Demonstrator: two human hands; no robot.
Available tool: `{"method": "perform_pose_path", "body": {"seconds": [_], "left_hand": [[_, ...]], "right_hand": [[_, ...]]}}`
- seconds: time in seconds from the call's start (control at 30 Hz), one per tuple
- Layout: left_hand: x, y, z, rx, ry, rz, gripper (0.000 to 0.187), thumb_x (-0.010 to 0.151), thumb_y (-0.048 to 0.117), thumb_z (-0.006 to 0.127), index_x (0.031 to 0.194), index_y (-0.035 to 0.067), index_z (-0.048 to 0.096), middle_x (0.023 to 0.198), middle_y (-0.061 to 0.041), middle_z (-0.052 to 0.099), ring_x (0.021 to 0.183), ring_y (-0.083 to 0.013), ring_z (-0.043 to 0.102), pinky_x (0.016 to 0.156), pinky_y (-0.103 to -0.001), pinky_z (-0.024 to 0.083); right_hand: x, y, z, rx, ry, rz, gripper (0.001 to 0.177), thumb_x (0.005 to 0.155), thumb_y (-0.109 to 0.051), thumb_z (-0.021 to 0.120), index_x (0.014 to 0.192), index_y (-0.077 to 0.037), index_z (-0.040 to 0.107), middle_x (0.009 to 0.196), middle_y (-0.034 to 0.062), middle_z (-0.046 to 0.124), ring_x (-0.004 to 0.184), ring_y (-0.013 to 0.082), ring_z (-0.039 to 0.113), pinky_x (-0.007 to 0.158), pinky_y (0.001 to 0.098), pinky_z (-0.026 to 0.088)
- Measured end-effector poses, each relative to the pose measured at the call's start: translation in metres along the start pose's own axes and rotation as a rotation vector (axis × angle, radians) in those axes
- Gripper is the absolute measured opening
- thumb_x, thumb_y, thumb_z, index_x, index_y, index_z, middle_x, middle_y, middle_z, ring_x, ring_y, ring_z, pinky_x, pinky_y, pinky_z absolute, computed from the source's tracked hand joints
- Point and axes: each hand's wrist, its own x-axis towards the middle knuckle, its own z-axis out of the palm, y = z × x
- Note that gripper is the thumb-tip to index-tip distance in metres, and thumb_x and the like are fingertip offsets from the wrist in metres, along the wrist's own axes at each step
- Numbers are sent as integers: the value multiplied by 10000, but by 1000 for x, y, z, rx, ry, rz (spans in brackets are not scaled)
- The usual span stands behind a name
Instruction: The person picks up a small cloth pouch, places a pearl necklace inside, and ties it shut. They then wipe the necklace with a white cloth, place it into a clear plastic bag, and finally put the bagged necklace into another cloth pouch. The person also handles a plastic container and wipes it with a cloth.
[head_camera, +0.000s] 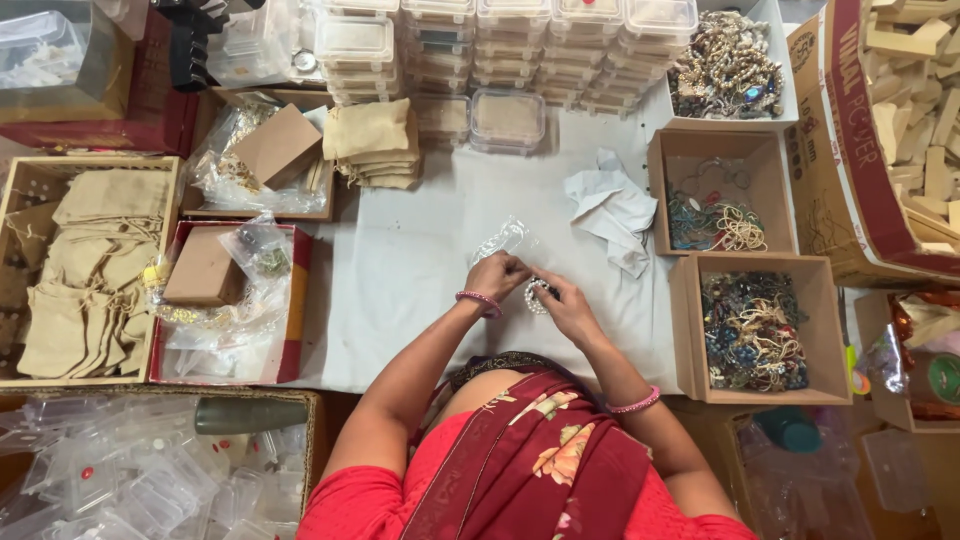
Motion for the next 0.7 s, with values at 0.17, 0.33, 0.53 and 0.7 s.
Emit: {"method": "perform_pose_path", "body": {"seconds": [0.17,0.33,0.53,0.7], "left_hand": [[6,-8,10,-171,61,18,228,934,291,652,1006,155,819,994,-101,730,931,-281,705,832,-389,542],[-3,20,-8,-221,141,-68,191,931,222,631,1076,143,727,978,-91,754,926,-280,728,820,-384,549],[-10,26,-12,137,266,135,166,857,57,637,965,125,742,1002,-60,741,904,-278,723,809,-397,566],[-16,34,-3,54,237,216,399,777,-46,653,1098,161,769,1105,-42,714,962,-243,709,842,-368,579]], "right_hand": [[-1,-23,1,-385,-45,162,415,979,-242,632,1386,-161,631,1165,196,655,1079,369,645,946,453,508],[-4,-17,9,-442,-108,200,388,977,-270,632,1351,-169,647,1120,196,655,1043,381,648,930,461,513],[-6,-47,2,187,-160,275,407,1011,-199,625,1409,-119,630,1177,60,718,1026,133,626,911,305,524],[1,-45,10,538,168,145,396,1033,-138,593,1411,-20,605,1249,18,688,1081,79,618,934,245,513]]}}
